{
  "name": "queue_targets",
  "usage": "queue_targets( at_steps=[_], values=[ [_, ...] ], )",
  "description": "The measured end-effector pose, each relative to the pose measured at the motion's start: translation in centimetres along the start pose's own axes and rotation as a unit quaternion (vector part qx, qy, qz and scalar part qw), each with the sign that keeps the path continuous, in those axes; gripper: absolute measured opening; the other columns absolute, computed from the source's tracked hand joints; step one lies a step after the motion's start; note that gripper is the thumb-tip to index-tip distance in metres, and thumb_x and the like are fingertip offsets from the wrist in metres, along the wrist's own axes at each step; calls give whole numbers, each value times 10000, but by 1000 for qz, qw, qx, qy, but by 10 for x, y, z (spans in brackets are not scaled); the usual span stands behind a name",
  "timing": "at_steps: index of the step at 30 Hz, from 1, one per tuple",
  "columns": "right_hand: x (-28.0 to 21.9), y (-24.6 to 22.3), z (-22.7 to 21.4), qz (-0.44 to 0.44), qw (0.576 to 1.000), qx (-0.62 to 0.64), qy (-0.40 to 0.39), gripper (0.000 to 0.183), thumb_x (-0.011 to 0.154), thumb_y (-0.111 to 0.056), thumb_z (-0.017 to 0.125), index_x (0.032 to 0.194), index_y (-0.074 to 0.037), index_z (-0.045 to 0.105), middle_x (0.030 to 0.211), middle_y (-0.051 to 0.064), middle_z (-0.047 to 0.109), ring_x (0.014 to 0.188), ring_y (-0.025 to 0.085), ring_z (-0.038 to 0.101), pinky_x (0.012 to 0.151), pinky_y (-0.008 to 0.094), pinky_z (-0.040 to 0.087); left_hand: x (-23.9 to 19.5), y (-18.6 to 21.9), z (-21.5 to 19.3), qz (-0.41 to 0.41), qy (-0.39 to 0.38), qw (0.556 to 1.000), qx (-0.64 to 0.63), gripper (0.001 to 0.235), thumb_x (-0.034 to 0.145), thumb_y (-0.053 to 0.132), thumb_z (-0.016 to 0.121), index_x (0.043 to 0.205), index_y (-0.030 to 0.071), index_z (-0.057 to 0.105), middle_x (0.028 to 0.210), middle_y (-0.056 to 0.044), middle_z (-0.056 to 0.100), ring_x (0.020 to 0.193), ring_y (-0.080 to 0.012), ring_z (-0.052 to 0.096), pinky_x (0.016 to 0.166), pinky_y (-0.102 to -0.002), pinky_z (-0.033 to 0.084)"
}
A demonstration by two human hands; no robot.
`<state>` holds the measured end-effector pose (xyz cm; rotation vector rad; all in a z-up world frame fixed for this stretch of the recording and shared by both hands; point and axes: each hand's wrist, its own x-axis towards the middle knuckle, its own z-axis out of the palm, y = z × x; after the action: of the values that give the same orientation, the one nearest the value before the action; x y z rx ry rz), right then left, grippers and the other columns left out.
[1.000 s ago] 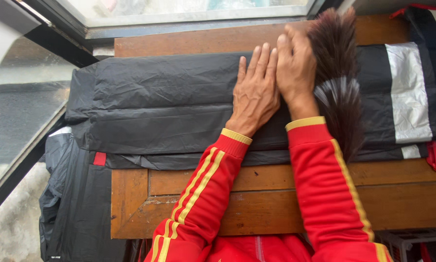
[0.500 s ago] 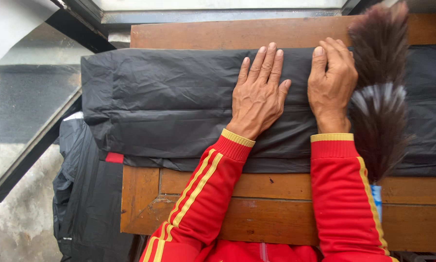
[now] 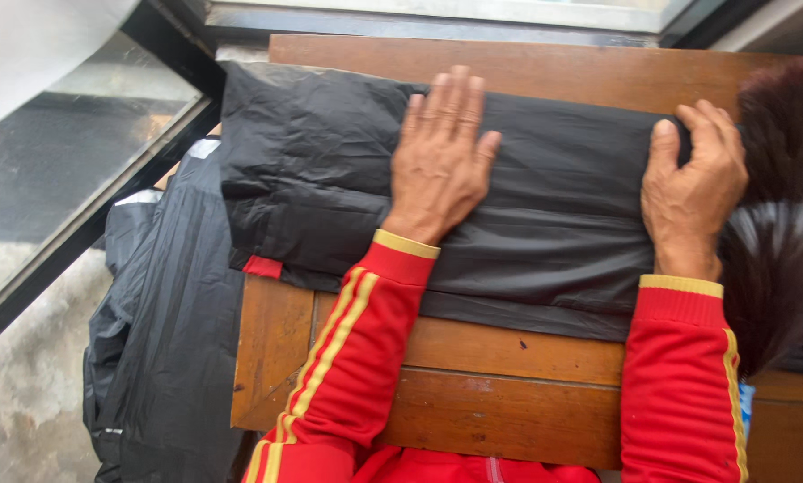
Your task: The person uses a small brush to sweep a black plastic-wrapped package on a wooden table. They repeatedly brush the surface, smooth it with their hands, and roll the package into a cylindrical shape while continuing to brush it.
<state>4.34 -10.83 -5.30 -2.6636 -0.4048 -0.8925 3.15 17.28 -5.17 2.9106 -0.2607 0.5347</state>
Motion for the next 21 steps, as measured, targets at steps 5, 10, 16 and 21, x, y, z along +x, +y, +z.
queue_targets(
  at_steps=[5,10,16,21],
  values=[
    [0,-4,-3,-10,1000,7,-11,211,1071,-35,649,1165,144,710,1186,324,672,1102,439,608,968,481,442,-6,-80,-2,-85,-36,996,6,588,1043,420,377,1490,54,267,1552,-125,251,1454,-263,250,1194,-429,177],
    [0,-4,-4,-9,1000,1,-17,207,1067,-20,655,1174,149,706,1189,327,673,1112,434,611,960,482,448,-9,-121,-9,-135,-43,990,10,588,1035,448,340,1491,82,287,1544,-133,272,1437,-300,239,1160,-504,99],
    [4,-4,-4,7,1000,-1,-10,208,1043,-24,647,1155,138,714,1174,304,650,1100,410,599,963,471,446,-6,-111,-56,-259,-77,963,10,626,1017,447,177,1487,43,263,1544,-214,201,1440,-329,145,1088,-578,-98],
    [-4,-2,-6,-43,999,-11,-17,219,1103,2,621,1183,187,706,1184,334,665,1099,442,605,979,478,449,0,-44,-62,54,39,997,-40,528,1038,414,533,1439,76,476,1506,-134,306,1421,-291,234,1148,-609,61]
  ],
)
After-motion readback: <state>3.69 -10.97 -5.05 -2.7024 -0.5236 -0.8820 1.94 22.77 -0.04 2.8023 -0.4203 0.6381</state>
